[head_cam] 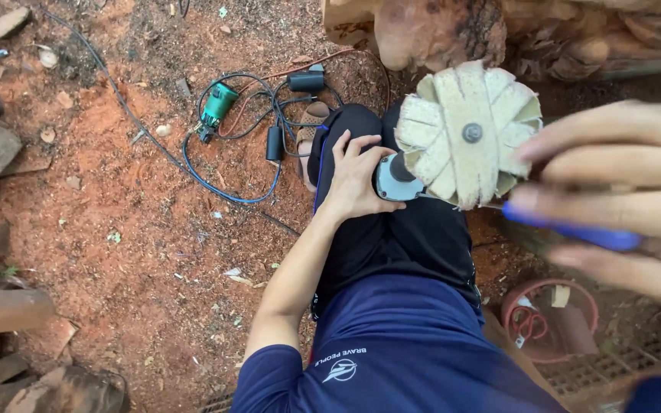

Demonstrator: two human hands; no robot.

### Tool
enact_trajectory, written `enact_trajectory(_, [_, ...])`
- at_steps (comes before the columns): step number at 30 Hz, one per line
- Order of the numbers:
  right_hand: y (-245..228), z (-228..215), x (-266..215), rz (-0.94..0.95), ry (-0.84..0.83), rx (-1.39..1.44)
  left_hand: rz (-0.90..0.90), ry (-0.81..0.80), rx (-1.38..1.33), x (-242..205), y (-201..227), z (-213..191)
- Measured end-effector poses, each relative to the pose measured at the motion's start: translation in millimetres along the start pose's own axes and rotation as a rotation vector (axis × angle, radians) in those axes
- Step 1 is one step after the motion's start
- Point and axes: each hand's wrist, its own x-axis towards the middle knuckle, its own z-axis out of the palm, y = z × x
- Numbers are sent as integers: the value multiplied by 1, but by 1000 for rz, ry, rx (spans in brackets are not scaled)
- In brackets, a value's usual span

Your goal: Using a screwdriver to tighten and adjust screws on a power tool and a sanding wheel attachment.

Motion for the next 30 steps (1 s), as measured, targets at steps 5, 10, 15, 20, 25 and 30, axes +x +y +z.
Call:
enact_trajectory(5, [-26,38,43,55,314,935,-9,18,-13,1,1,1])
enact_trajectory(10, [-45,86,-14,607,849,104,-26,93,13,-1,1,9])
enact_trajectory(15, [0,33,2,-6,115,549,-7,28,-2,0,0,6])
enact_trajectory(20, [12,52,23,-327,295,1088,-7,25,-21,-1,-1,8])
enact_trajectory(25, [-18,112,-52,326,1155,325,-36,92,-31,-1,4,12])
enact_trajectory(30, [36,43,-60,-301,156,402,-20,-1,-25,2,1,7])
